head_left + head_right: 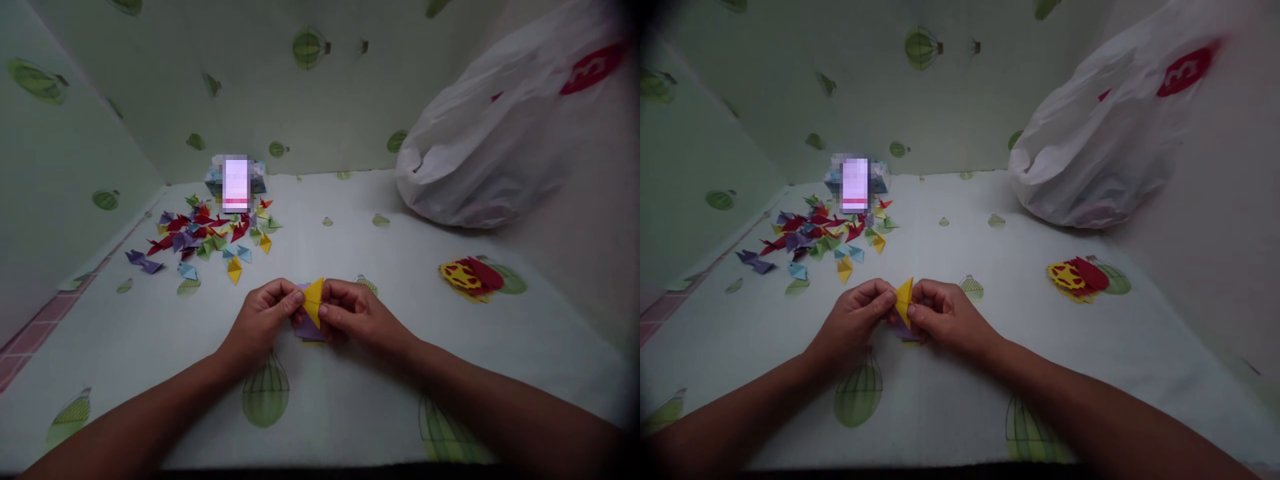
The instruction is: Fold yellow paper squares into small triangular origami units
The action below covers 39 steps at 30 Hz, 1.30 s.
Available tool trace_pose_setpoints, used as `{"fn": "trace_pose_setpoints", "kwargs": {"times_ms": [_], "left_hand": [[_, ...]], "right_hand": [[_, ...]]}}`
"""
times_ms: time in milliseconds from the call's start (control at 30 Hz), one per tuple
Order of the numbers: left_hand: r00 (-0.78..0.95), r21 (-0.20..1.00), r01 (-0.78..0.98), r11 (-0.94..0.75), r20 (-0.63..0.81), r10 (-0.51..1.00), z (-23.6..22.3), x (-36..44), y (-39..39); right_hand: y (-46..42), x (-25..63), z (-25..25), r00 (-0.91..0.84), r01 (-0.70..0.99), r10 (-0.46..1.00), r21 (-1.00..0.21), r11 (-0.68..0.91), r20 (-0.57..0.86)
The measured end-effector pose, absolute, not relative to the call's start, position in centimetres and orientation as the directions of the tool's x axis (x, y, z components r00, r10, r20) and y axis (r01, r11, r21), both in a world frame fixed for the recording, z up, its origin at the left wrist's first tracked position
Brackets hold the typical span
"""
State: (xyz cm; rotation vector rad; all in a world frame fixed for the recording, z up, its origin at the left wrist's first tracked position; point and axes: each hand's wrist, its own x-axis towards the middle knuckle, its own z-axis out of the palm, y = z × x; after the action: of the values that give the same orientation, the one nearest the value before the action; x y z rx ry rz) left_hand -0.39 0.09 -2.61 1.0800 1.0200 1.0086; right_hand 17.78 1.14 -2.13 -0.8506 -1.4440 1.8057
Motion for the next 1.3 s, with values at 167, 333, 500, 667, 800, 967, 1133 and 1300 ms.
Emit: {"fn": "trace_pose_setpoints", "kwargs": {"times_ms": [167,333,500,667,800,967,1133,1300], "left_hand": [[0.246,0.997,0.054,0.048,-0.06,0.967,-2.3,-0.5,-0.2],[0.199,0.959,0.224,-0.173,0.129,0.971,-2.4,-0.4,-0.7],[0.28,0.898,0.296,-0.325,0.244,0.929,-2.5,0.2,-1.5],[0.224,0.895,0.318,-0.313,0.25,0.942,-2.5,0.5,-2.1],[0.207,0.9,0.315,-0.302,0.246,0.947,-2.5,0.5,-2.3],[0.214,0.842,0.383,-0.379,0.318,0.924,-2.7,0.6,-2.3],[0.255,0.721,0.418,-0.553,0.491,0.833,-2.8,0.3,-2.0],[0.232,0.724,0.465,-0.509,0.455,0.86,-3.2,-0.3,-1.9]], "right_hand": [[1.1,17.5,-2.2,-0.487,0.037,0.873,-0.999,0.013,-0.006],[0.7,17.5,-2.8,-0.355,0.336,0.905,-0.871,0.358,0.235],[0.1,17.4,-3.3,-0.355,0.436,0.835,-0.715,0.546,0.421],[-0.2,17.2,-3.5,-0.344,0.489,0.808,-0.643,0.589,0.478],[-0.3,17.1,-3.6,-0.354,0.532,0.76,-0.551,0.643,0.545],[-0.4,17.0,-3.4,-0.342,0.531,0.721,-0.509,0.678,0.603],[-0.5,16.9,-3.4,-0.308,0.5,0.752,-0.572,0.65,0.583],[-0.7,16.9,-3.6,-0.275,0.467,0.766,-0.616,0.634,0.58]]}}
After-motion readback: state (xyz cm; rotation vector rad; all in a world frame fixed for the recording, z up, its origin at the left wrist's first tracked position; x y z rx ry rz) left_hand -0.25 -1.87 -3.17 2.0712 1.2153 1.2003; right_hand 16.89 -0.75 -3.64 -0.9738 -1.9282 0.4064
